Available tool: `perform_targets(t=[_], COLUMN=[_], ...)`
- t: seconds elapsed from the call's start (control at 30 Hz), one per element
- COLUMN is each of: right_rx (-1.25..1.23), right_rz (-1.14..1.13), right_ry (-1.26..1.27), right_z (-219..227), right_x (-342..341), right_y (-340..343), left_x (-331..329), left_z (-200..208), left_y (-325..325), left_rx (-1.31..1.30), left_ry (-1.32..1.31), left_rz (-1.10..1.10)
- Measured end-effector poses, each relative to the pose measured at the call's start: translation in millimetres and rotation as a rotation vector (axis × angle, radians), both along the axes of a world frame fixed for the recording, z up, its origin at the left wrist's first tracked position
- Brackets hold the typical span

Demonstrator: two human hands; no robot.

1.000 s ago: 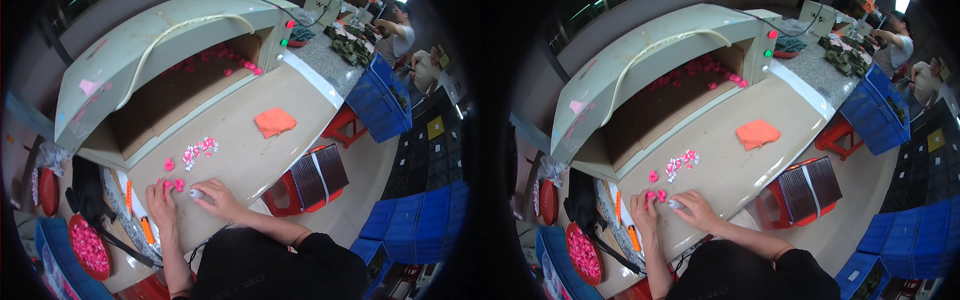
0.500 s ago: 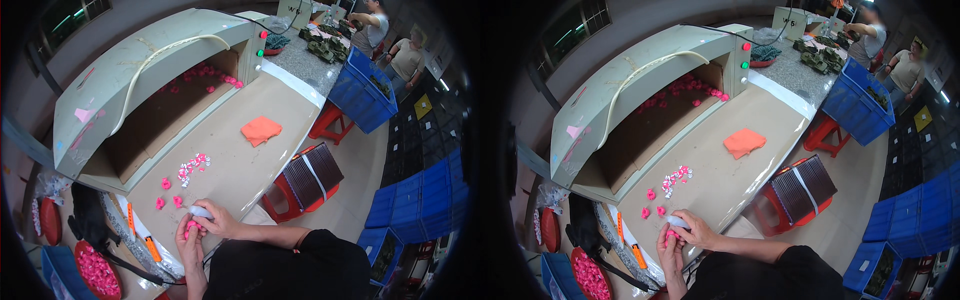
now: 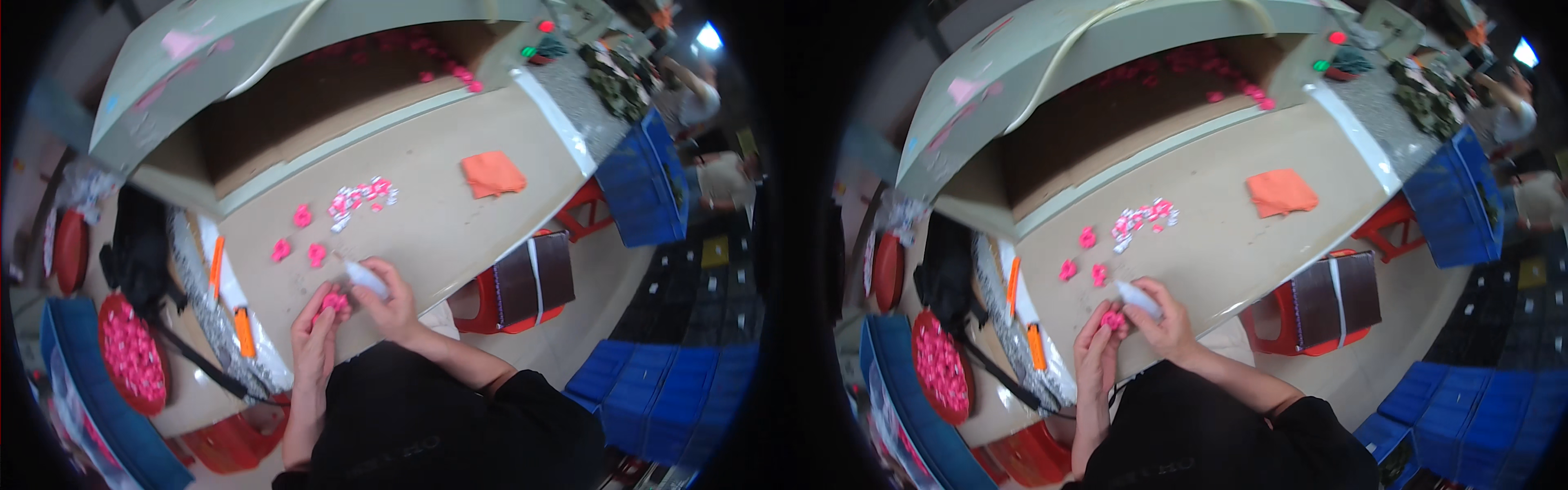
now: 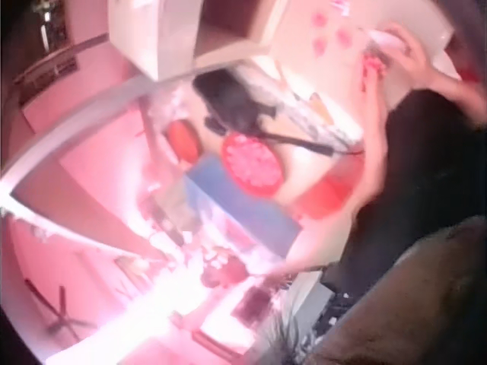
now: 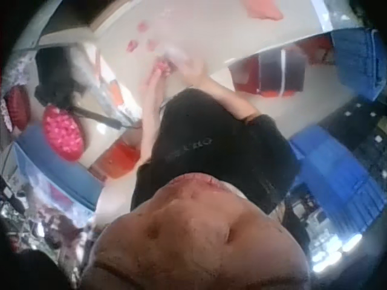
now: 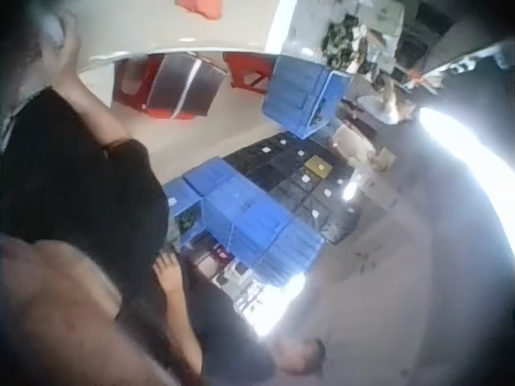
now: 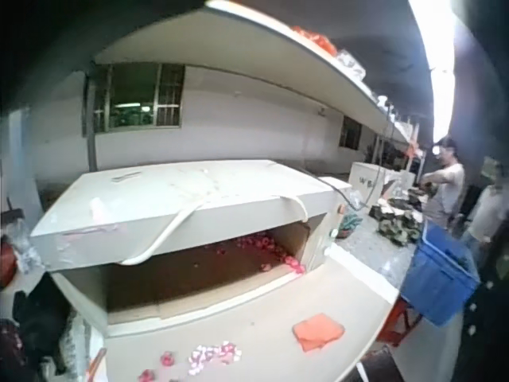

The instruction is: The person assembles small pink plastic pieces by applying glue from a white bottle and pressing them together. They repeatedly pick up pieces, apply glue, and join them, placing the finished items on the table. The workspace includes a red tray of parts, a utility knife, and a cloth.

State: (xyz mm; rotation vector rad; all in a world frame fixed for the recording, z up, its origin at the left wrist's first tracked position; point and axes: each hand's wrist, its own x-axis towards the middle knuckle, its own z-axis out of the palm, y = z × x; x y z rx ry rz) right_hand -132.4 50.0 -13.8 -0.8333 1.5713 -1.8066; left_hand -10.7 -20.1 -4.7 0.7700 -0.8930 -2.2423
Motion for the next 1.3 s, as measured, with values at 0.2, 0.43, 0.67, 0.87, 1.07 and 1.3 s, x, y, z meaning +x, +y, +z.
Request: perform_targets(t=[0.2,0.43,0.67,0.87,1.07,1.3], right_rx=[-0.054,-0.02,0.001,-0.017,0.013,0.046], right_rz=[-0.023,0.005,-0.052,0.028,0.088,0.117], right_ry=[-0.072,-0.001,0.28,0.441,0.436,0.43], right_z=[4.6,13.7,26.6,35.6,38.3,40.7], right_x=[-0.5,-10.4,-20.5,-24.6,-23.2,-21.5], right_y=[-0.5,13.1,32.7,37.3,38.1,33.6], left_x=[7.9,3.7,8.5,7.7,9.0,7.1], left_z=[-3.2,4.8,-1.8,1.8,1.1,5.4], left_y=[-0.8,-4.1,-4.4,1.3,1.2,0.2], left_rx=[-0.024,-0.024,-0.184,-0.287,-0.361,-0.339], left_ry=[0.032,-0.054,-0.271,-0.267,-0.284,-0.299], left_rz=[-0.055,-0.019,0.036,0.084,0.112,0.118])
